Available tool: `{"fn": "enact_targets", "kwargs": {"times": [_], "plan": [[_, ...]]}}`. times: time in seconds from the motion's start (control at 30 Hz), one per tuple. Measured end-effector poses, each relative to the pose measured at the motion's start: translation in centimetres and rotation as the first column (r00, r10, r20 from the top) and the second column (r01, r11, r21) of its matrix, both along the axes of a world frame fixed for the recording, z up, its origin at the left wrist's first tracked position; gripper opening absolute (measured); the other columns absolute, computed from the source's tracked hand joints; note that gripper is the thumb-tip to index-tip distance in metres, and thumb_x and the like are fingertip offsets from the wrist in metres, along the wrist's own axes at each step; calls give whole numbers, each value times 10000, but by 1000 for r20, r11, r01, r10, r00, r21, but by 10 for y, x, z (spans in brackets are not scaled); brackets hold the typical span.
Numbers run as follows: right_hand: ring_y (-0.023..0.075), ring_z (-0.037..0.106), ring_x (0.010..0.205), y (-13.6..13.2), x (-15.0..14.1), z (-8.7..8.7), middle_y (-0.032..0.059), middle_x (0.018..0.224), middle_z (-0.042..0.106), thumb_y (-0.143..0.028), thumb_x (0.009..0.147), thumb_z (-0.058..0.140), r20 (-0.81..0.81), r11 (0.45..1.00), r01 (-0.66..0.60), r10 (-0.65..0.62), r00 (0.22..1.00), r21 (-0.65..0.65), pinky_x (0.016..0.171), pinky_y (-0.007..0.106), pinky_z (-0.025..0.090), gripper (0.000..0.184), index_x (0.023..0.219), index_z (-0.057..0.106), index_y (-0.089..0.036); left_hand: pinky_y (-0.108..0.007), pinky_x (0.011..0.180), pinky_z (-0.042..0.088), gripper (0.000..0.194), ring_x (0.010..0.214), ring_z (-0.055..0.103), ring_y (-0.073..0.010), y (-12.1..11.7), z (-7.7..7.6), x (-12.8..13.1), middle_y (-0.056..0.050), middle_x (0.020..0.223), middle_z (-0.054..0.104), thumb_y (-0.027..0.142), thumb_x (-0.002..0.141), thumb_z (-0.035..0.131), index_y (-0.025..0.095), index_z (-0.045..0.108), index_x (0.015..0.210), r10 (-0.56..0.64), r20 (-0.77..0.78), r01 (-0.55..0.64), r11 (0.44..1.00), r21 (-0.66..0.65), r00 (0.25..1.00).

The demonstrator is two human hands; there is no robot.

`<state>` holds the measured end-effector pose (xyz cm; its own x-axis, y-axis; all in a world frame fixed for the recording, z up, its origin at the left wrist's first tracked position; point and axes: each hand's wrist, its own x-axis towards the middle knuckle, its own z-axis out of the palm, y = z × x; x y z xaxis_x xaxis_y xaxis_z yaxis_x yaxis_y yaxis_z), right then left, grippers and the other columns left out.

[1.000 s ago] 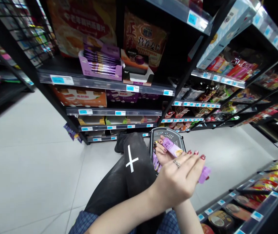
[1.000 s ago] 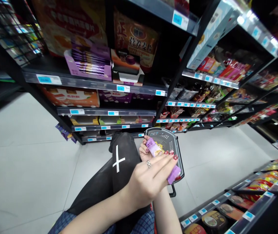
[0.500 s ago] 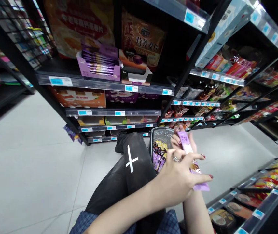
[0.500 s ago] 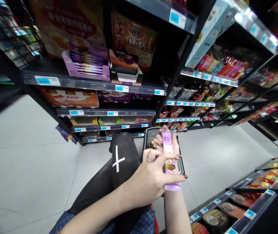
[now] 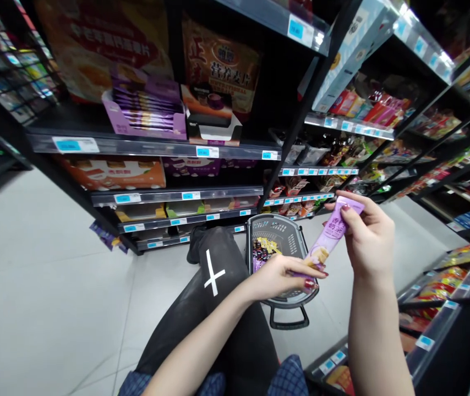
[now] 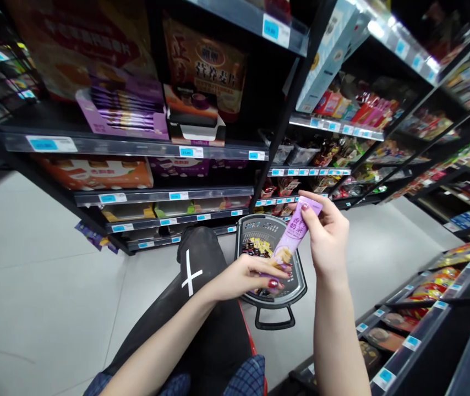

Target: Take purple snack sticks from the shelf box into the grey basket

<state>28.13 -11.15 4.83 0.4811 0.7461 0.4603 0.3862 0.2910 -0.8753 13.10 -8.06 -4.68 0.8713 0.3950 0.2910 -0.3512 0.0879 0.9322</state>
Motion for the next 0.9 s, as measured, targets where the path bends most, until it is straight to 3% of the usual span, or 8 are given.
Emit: {"fn": "enact_targets", "kwargs": {"times": [0.13, 0.33, 0.4, 0.5, 0.57, 0.7, 0.8, 0.9], "plan": [[164, 677, 753, -2, -3, 0, 20, 804, 715, -310, 783, 646, 70, 1000, 2, -1, 998, -8, 676, 298, 535, 229, 993, 670, -223, -313, 875, 510, 241, 1039, 625, -217, 5, 2, -3, -63, 1077, 697, 126, 760, 595, 204, 743, 933, -23, -35, 22, 999, -23, 999], [164, 675, 748, 1, 2, -4, 22, 790, 713, -306, 777, 651, 29, 1000, 23, -24, 999, 11, 647, 289, 532, 243, 1002, 667, -215, -296, 745, 563, 229, 907, 670, -211, 5, 3, -7, -86, 1078, 692, 173, 741, 639, 167, 733, 949, -34, -49, 24, 982, -186, 998], [159, 671, 722, 1, 4, -3, 25, 794, 715, -312, 775, 651, 6, 999, 45, -45, 999, 29, 620, 282, 531, 255, 1009, 662, -211, -298, 732, 567, 287, 898, 674, -214, 6, 4, -9, -101, 1100, 681, 191, 735, 664, 167, 706, 1019, 6, -23, -11, 970, -242, 1000], [151, 665, 685, -1, 7, 0, 25, 802, 717, -309, 761, 667, -48, 998, 39, -36, 998, 59, 619, 292, 537, 276, 1020, 659, -213, -310, 665, 575, 537, 831, 688, -214, 9, 4, -11, -111, 1113, 669, 197, 720, 698, 228, 558, 1237, 38, 52, -18, 939, -344, 998], [144, 664, 686, -6, 9, 3, 21, 826, 718, -305, 735, 697, -79, 996, 17, -10, 997, 88, 644, 300, 540, 284, 1006, 669, -224, -315, 655, 571, 613, 759, 691, -198, 12, 4, -14, -100, 1029, 695, 187, 697, 722, 239, 511, 1270, 130, 65, -96, 919, -382, 989], [134, 659, 713, -25, 17, 3, -26, 789, 712, -307, 645, 779, -61, 981, -42, 55, 997, 188, 680, 299, 534, 235, 868, 709, -286, -309, 757, 546, 240, 809, 682, -201, 23, 4, -24, -75, 865, 725, 148, 638, 759, 155, 714, 873, 485, 68, -448, 847, -287, 872], [139, 631, 664, -41, 22, -1, -33, 740, 713, -279, 651, 780, 113, 949, -206, 184, 976, 240, 614, 312, 509, 156, 789, 723, -324, -333, 815, 529, 135, 845, 675, -205, 32, 6, -35, -57, 833, 732, 123, 637, 756, 195, 748, 751, 632, 199, -600, 775, -200, 749], [164, 633, 680, -53, 20, -6, 3, 823, 736, -243, 715, 725, 284, 925, -332, 274, 919, 182, 591, 337, 504, 96, 772, 736, -320, -336, 785, 528, 97, 801, 667, -192, 37, 9, -48, -45, 794, 730, 165, 643, 768, 245, 753, 695, 693, 342, -682, 711, -173, 635]]}}
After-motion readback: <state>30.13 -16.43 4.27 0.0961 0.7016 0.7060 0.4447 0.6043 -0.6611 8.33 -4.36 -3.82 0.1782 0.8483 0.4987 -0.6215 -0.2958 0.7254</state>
